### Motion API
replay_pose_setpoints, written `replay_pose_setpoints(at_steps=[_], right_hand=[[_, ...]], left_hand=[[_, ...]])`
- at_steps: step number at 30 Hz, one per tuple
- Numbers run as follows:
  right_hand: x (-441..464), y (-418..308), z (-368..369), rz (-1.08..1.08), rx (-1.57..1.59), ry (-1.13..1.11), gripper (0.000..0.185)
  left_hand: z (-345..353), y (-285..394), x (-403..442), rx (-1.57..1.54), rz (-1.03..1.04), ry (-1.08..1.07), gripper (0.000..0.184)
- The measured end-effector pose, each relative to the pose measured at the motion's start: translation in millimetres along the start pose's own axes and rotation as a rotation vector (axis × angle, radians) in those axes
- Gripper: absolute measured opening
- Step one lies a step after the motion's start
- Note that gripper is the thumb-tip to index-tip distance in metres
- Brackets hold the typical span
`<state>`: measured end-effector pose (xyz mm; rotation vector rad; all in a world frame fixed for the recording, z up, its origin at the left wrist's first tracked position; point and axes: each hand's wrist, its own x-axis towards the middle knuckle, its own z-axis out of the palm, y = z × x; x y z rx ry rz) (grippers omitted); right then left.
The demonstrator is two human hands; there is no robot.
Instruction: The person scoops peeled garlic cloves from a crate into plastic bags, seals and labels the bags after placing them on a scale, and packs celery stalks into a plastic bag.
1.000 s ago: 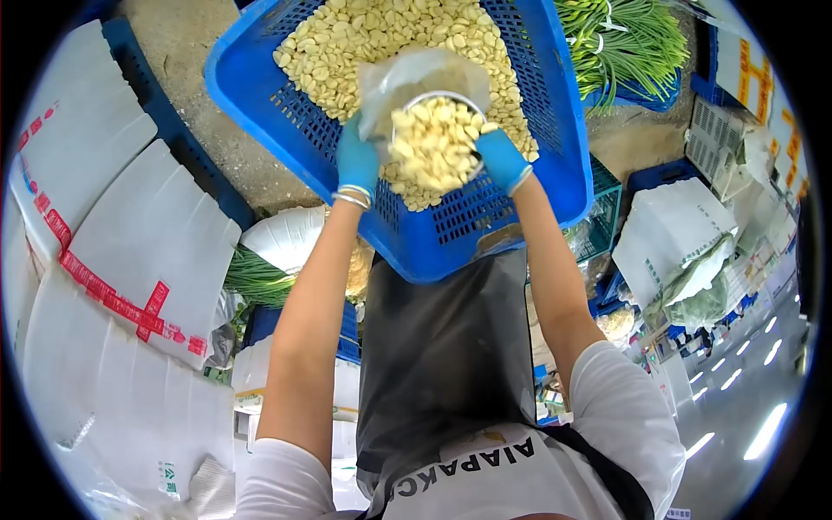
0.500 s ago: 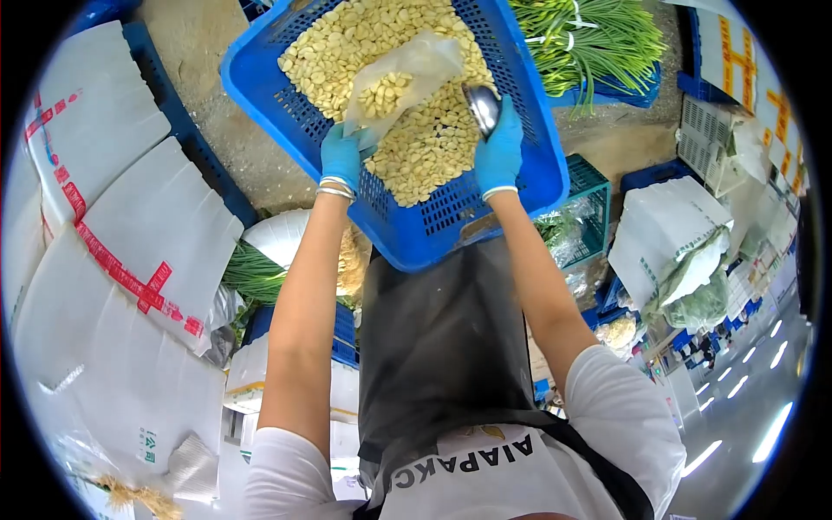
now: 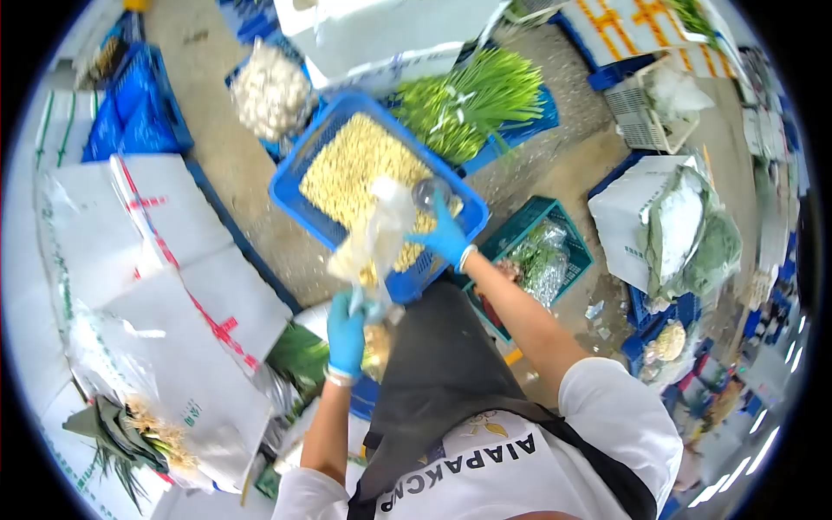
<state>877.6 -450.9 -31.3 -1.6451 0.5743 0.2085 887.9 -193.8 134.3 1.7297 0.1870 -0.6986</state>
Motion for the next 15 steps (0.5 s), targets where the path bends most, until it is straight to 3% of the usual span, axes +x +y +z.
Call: replay_pose_setpoints(at_steps=[1,2,3,4,5,6,7,9,11,12,13,15], right_hand=[[-24.4,-18.5,-3.7,0.035,0.031,-0.002,0.121],[-45.3,-18.2,-5.9,0.182,0.155,-0.043,0.101],[-57.5,13.4,0.4,0.105,0.285,0.001,0.068],[-85.8,-0.7,-5.3,0.146,0.202,0.078,0.039],[-110.2,7.4,-8.0,0.162,0.185,0.108,0.031],[-139.8,0.7,-15.4,0.181,0.177,0.160,0.029],[-170.3,7.0,-21.0,0.108,0.142,0.256,0.028],[-250.5,-13.4,-31.7,-0.012,0.125,0.445,0.025],[-321.2,-13.9,-42.3,-0.035,0.341,0.384,0.017],[-362.0,-30.8,-48.4,0.175,0.563,0.264,0.013],[-392.0,-22.7,-43.2,0.002,0.368,0.305,0.009],[-452.6,-21.7,-34.9,0.018,0.510,0.277,0.011]], left_hand=[[5.0,13.0,-24.0,-0.008,0.010,-0.041,0.017],[6.1,16.8,-43.5,-0.024,0.003,-0.097,0.019],[5.6,20.0,-61.2,-0.033,-0.008,-0.153,0.020],[9.1,26.6,-77.3,0.061,0.031,-0.181,0.021],[9.4,31.6,-94.5,0.155,0.071,-0.198,0.022],[-1.4,-17.7,-91.4,0.110,0.114,-0.241,0.023],[1.9,-10.2,-104.7,0.079,0.097,-0.290,0.027],[7.5,-12.7,-132.1,0.235,0.275,-0.281,0.024],[11.7,-18.8,-148.6,0.293,0.362,-0.336,0.027],[13.7,-21.9,-161.4,0.325,0.390,-0.368,0.029],[20.4,-21.4,-174.6,0.165,0.214,-0.406,0.028],[40.0,-11.3,-191.4,-0.139,-0.151,-0.490,0.028]])
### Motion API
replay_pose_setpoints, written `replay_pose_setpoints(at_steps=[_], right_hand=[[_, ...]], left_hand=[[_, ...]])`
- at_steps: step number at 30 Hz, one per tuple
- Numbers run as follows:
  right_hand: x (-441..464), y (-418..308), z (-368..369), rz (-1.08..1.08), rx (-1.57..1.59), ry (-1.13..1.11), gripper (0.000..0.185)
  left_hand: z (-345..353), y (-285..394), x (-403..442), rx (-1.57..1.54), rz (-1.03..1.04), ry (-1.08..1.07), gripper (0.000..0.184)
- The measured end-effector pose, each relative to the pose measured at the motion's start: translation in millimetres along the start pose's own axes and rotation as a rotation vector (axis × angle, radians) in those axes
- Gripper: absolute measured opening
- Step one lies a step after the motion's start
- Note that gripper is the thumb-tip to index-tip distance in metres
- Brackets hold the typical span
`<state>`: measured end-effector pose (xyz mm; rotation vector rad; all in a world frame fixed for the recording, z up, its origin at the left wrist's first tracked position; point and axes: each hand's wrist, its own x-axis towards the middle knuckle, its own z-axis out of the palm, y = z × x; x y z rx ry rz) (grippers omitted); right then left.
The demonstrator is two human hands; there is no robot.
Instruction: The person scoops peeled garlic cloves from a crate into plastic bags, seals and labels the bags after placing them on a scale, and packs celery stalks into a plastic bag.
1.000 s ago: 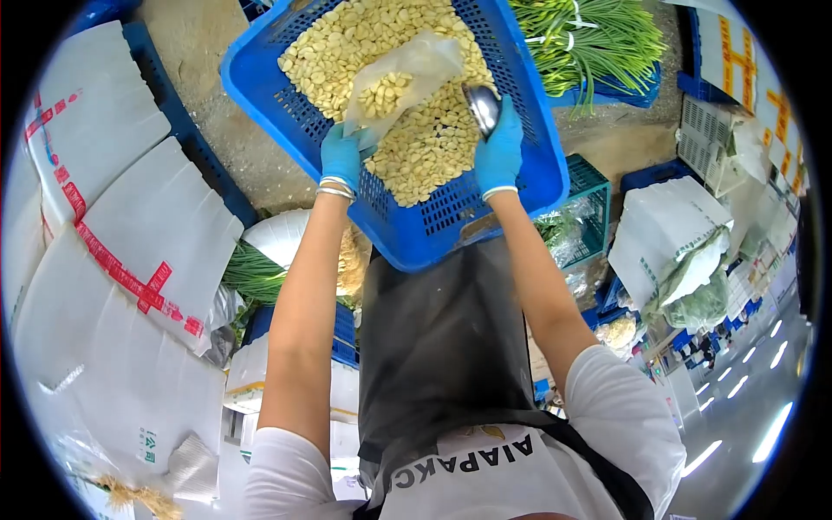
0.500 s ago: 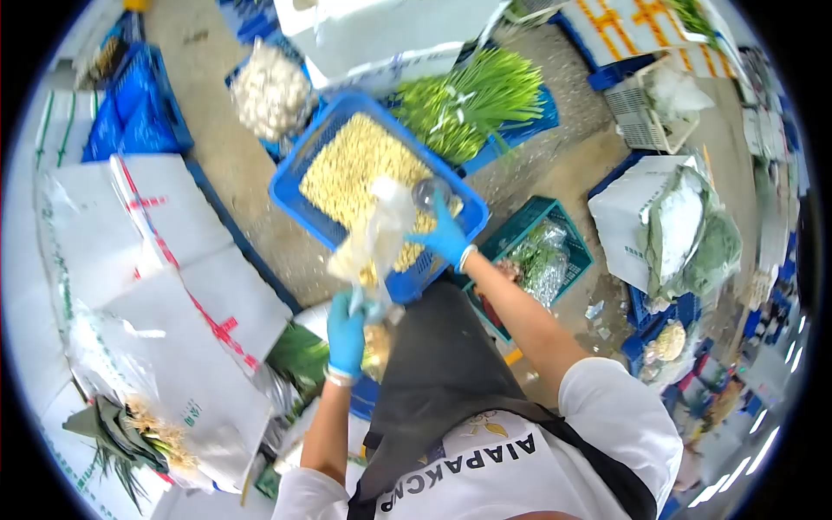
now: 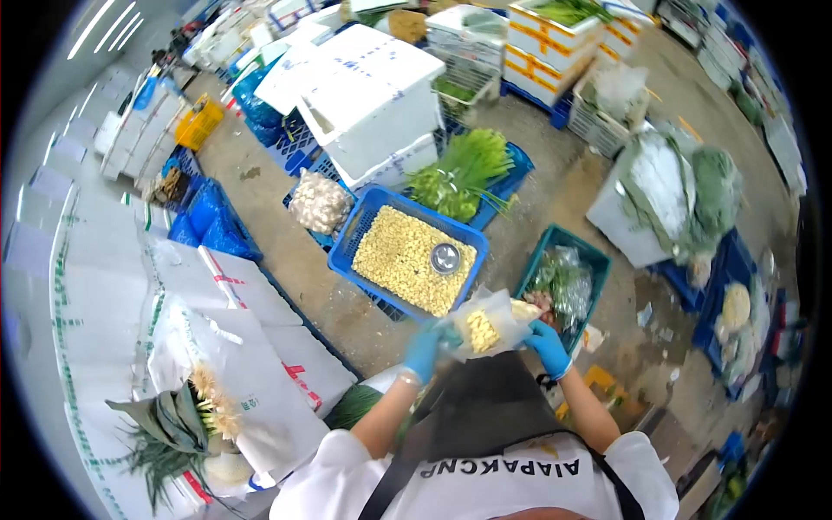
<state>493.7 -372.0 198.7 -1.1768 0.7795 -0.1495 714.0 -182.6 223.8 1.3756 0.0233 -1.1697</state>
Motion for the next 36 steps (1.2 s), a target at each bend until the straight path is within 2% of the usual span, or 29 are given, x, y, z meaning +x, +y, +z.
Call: replay_pose_setpoints(at_steps=[2,3,4,5,6,10,13,16,18,20,22,23,24,25,26,27,28,29,30,31,35,36], right_hand=[[-45.7,19.2,-17.7,-0.068,0.045,0.017,0.017],[-68.3,24.6,-30.3,-0.159,-0.112,0.001,0.025],[-91.0,32.8,-43.3,-0.174,-0.060,-0.026,0.034],[-119.2,27.8,-57.4,-0.096,0.063,-0.106,0.037],[-140.4,29.8,-67.8,-0.083,0.015,-0.065,0.041],[-251.5,30.0,-95.1,-0.115,-0.504,0.164,0.041],[-332.7,68.3,-126.0,0.135,-0.629,0.317,0.046],[-413.1,141.7,-170.2,0.051,-0.285,0.716,0.045],[-477.8,174.8,-197.9,0.013,0.129,1.061,0.033],[-539.0,190.2,-219.9,-0.114,0.581,1.285,0.028],[-583.4,223.9,-239.0,-0.280,0.789,1.420,0.027],[-600.5,243.9,-248.0,-0.278,0.861,1.508,0.029],[-621.6,262.7,-255.5,-0.289,0.863,1.616,0.029],[-640.2,280.1,-261.9,-0.295,0.863,1.708,0.029],[-653.1,293.2,-268.0,-0.297,0.864,1.782,0.029],[-669.6,298.6,-276.6,-0.294,1.003,1.830,0.029],[-678.7,311.8,-287.8,-0.323,0.881,2.002,0.027],[-692.8,317.8,-299.0,-0.399,0.981,1.985,0.025],[-700.8,344.0,-314.4,-0.296,0.863,2.049,0.024],[-706.6,341.5,-328.9,-0.361,0.882,2.106,0.028],[-710.8,421.6,-376.8,0.054,0.632,2.141,0.035],[-713.2,431.0,-382.1,0.157,0.577,2.143,0.037]], left_hand=[[33.0,6.2,-12.9,-0.054,0.046,-0.235,0.026],[56.5,11.4,-19.9,-0.003,0.027,-0.262,0.025],[81.7,14.4,-24.3,0.054,-0.004,-0.312,0.024],[105.0,10.2,-24.9,0.052,-0.039,-0.377,0.023],[127.9,3.1,-22.4,0.060,-0.080,-0.448,0.022],[222.1,-42.4,-49.9,0.150,-0.263,-0.613,0.027],[283.7,-89.0,-67.7,0.211,-0.399,-0.776,0.031],[363.3,-153.2,-110.5,0.262,-0.457,-0.822,0.031],[409.2,-206.9,-123.4,0.399,-0.522,-0.847,0.031],[471.6,-251.7,-160.1,0.566,-0.561,-0.888,0.031],[518.2,-299.9,-199.3,0.725,-0.566,-1.036,0.030],[539.9,-327.5,-219.5,0.804,-0.555,-1.097,0.030],[560.4,-356.5,-238.2,0.872,-0.540,-1.154,0.031],[577.7,-390.1,-249.5,0.759,-0.656,-1.172,0.030],[596.0,-420.1,-258.7,0.793,-0.625,-1.221,0.029],[614.1,-448.6,-267.7,0.825,-0.589,-1.255,0.027],[631.1,-475.2,-277.3,0.870,-0.542,-1.296,0.026],[652.1,-497.2,-292.9,0.908,-0.559,-1.298,0.027],[669.4,-526.8,-297.1,0.924,-0.550,-1.345,0.028],[680.0,-564.1,-285.0,0.906,-0.565,-1.389,0.029],[701.0,-693.6,-251.5,1.001,-0.547,-1.312,0.033],[702.7,-703.2,-259.3,1.021,-0.531,-1.291,0.034]])
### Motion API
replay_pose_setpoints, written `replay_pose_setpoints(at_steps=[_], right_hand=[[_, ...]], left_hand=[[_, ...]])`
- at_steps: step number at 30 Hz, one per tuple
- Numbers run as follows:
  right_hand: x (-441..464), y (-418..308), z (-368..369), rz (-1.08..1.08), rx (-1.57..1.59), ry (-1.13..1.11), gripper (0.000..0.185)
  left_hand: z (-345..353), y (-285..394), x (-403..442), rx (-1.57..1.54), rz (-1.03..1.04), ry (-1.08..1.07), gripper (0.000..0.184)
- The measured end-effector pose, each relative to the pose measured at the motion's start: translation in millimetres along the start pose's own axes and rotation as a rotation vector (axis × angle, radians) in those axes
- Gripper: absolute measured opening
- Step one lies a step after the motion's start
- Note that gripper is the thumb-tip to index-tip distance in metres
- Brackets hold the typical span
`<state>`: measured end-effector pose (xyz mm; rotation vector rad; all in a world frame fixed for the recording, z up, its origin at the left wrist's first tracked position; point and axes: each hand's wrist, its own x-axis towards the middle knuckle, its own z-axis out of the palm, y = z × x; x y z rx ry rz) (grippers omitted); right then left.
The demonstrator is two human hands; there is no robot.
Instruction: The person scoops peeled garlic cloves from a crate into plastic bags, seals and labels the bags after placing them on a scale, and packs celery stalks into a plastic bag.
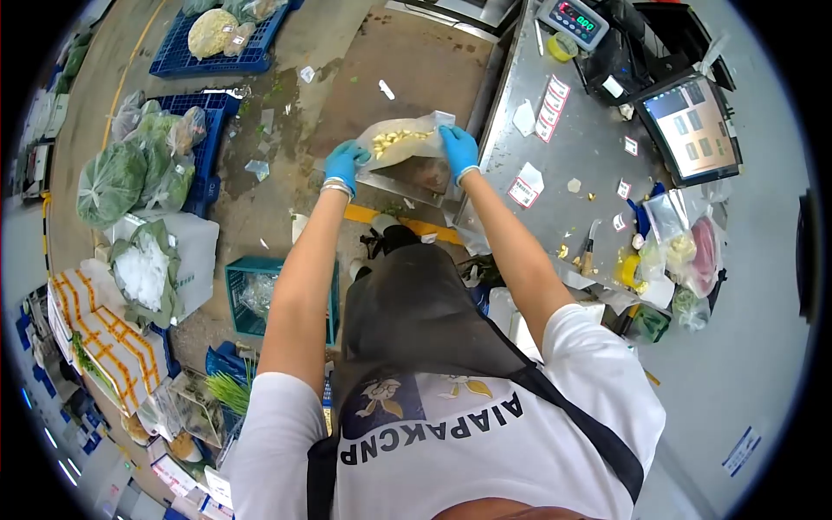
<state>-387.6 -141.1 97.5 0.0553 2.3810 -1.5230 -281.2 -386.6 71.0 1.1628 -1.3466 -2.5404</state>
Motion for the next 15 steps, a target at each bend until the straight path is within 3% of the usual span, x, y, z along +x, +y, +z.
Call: replay_pose_setpoints(at_steps=[3,5,7,9,11,13,15], right_hand=[[1.9,11.4,-9.1,-0.021,-0.088,0.083,0.045],[-27.1,-29.4,-26.6,-0.040,-0.234,0.157,0.052],[-50.7,-19.8,-36.7,-0.137,-0.139,0.153,0.050],[-96.9,-36.5,-50.0,-0.168,-0.207,0.103,0.046],[-148.8,-12.7,-40.5,0.023,-0.121,-0.084,0.044],[-183.5,17.9,-24.6,0.035,-0.146,-0.132,0.041],[-216.6,8.1,-12.6,0.154,-0.098,-0.177,0.039]], left_hand=[[16.8,2.4,-0.6,0.409,0.144,0.145,0.042],[24.4,6.0,-16.8,0.398,0.175,0.136,0.053],[-8.2,-20.5,-3.2,0.273,0.232,0.072,0.055],[-18.0,-7.2,-43.7,0.256,0.205,0.024,0.051],[-76.9,-39.1,-62.0,0.255,0.186,0.075,0.049],[-119.0,-53.9,-82.8,0.345,0.017,0.064,0.063],[-133.9,-57.1,-114.8,0.336,-0.095,0.112,0.062]])
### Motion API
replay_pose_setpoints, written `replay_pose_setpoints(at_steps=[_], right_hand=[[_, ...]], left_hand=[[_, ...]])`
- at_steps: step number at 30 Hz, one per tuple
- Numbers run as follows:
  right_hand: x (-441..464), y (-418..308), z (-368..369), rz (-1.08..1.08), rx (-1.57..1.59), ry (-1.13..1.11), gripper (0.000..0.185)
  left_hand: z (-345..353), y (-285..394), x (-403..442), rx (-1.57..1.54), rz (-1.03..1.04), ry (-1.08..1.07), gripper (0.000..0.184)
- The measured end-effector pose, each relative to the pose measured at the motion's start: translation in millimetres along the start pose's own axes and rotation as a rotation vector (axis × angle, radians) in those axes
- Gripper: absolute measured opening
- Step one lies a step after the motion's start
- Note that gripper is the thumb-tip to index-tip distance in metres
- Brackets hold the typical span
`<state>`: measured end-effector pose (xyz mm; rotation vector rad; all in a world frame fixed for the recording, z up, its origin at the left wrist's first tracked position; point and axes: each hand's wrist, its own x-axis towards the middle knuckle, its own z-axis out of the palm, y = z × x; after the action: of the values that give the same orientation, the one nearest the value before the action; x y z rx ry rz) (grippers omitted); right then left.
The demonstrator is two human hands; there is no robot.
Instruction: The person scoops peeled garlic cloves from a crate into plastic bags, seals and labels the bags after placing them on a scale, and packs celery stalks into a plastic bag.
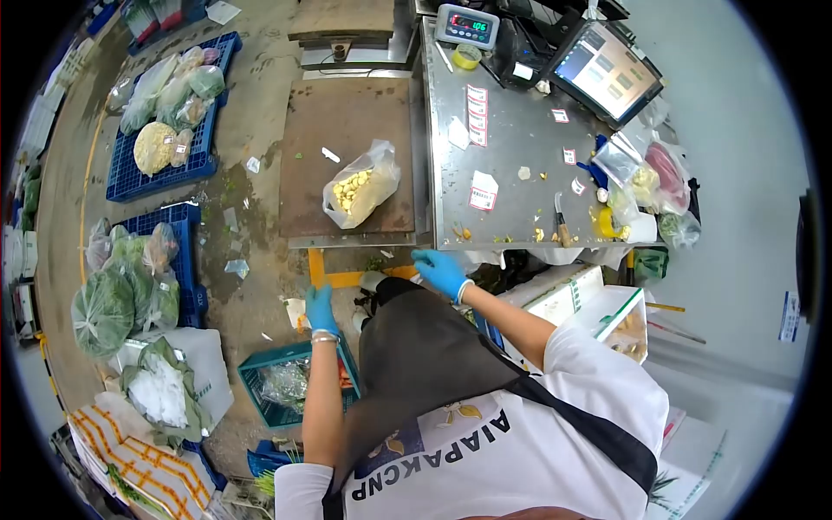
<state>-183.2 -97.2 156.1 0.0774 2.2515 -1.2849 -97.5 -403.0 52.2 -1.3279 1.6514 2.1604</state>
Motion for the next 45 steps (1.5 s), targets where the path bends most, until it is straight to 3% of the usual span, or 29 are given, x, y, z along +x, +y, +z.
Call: replay_pose_setpoints(at_steps=[4,7,9,13,16,19,20,21,23,26,29,30,33,34,37,39,41,44,45], right_hand=[[-27.5,-23.6,15.2,0.052,0.047,-0.105,0.036],[1.6,-17.2,26.6,-0.199,-0.020,-0.023,0.035],[18.0,-61.9,9.7,-0.114,-0.054,0.024,0.032],[79.4,-108.5,-9.5,-0.321,0.058,0.178,0.026],[135.8,-119.5,-11.3,-0.618,-0.191,0.148,0.027],[209.1,-106.9,1.1,-1.066,-0.728,0.110,0.033],[240.7,-74.6,8.7,-0.818,-0.932,-0.229,0.032],[254.3,-80.0,11.7,-0.414,-1.176,-0.600,0.027],[291.3,-65.4,20.8,-0.499,-1.118,-0.785,0.025],[318.2,-71.6,43.5,-0.225,-0.611,-0.367,0.023],[345.3,-27.2,95.4,-0.595,-0.800,-0.207,0.018],[345.2,-34.8,100.3,-0.502,-0.975,-0.323,0.020],[355.2,-11.8,118.0,-0.519,-1.157,-0.419,0.022],[355.5,-10.6,119.0,-0.390,-0.939,-0.297,0.019],[329.7,-44.0,68.3,-0.333,-0.456,-0.157,0.020],[286.2,-82.2,23.6,-0.054,0.006,-0.259,0.028],[251.0,-95.8,-10.5,-0.087,-0.064,-0.532,0.036],[188.8,-112.9,-27.4,0.020,-0.399,-0.968,0.031],[175.3,-115.7,-19.6,0.031,-0.404,-0.900,0.031]], left_hand=[[-7.7,-13.3,-33.3,0.063,-0.064,0.011,0.059],[-1.0,-18.3,-19.9,0.100,0.064,-0.052,0.049],[26.6,33.1,-48.8,0.102,0.203,-0.013,0.049],[68.9,84.8,-26.2,0.333,0.330,0.038,0.061],[118.6,126.6,-13.0,0.648,0.425,0.246,0.064],[151.2,123.9,50.3,0.737,0.406,0.407,0.052],[150.9,120.3,70.8,0.620,0.342,0.367,0.045],[144.6,117.9,92.0,0.500,0.281,0.331,0.039],[139.9,114.0,110.2,0.315,0.248,0.312,0.029],[147.3,136.6,96.0,0.128,0.307,0.327,0.018],[152.5,138.6,86.4,0.139,0.339,0.320,0.019],[155.2,140.0,81.9,0.128,0.314,0.312,0.020],[162.3,142.2,70.8,0.033,0.309,0.332,0.020],[161.4,137.4,72.5,0.058,0.282,0.366,0.019],[161.1,128.7,76.3,0.021,0.233,0.380,0.019],[159.1,124.0,73.0,-0.012,0.224,0.349,0.022],[153.7,117.2,70.4,-0.007,0.224,0.312,0.025],[141.0,101.6,58.5,0.000,0.306,0.268,0.032],[131.9,95.9,47.7,0.005,0.324,0.275,0.034]])
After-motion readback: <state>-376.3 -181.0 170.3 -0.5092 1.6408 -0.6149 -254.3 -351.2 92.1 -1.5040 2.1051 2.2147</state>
